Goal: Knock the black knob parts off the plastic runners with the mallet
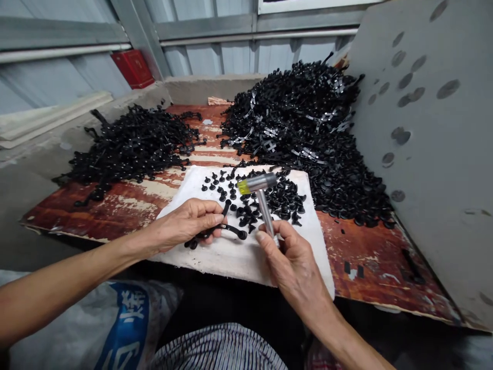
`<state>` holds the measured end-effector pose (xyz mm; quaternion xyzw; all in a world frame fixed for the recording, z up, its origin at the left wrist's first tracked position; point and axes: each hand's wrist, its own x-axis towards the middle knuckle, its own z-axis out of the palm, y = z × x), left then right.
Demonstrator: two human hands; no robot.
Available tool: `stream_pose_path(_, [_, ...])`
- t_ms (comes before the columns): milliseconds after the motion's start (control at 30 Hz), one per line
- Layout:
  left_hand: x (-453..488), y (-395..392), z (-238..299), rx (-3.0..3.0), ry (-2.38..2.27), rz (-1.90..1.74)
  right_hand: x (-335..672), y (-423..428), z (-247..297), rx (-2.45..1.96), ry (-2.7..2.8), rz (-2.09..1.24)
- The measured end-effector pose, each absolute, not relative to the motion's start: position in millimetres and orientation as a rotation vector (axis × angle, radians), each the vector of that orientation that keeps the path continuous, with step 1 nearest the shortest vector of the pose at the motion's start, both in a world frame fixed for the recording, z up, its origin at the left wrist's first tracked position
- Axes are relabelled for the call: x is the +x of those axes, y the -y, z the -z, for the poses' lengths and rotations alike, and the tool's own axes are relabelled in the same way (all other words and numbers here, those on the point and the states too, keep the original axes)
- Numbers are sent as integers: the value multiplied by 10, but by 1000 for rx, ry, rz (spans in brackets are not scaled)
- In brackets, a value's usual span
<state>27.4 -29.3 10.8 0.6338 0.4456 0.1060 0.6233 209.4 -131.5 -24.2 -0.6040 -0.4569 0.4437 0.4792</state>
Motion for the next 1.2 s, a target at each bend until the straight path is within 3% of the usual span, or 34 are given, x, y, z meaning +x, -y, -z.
stream_pose_path(233, [253, 58, -33, 1478, -957, -170, 2163, 1266, 302, -1363, 850, -1212])
stream_pose_path(1200, [284, -27, -28, 1412, -1032, -110, 2184, 1279, 301, -1329, 889, -1247])
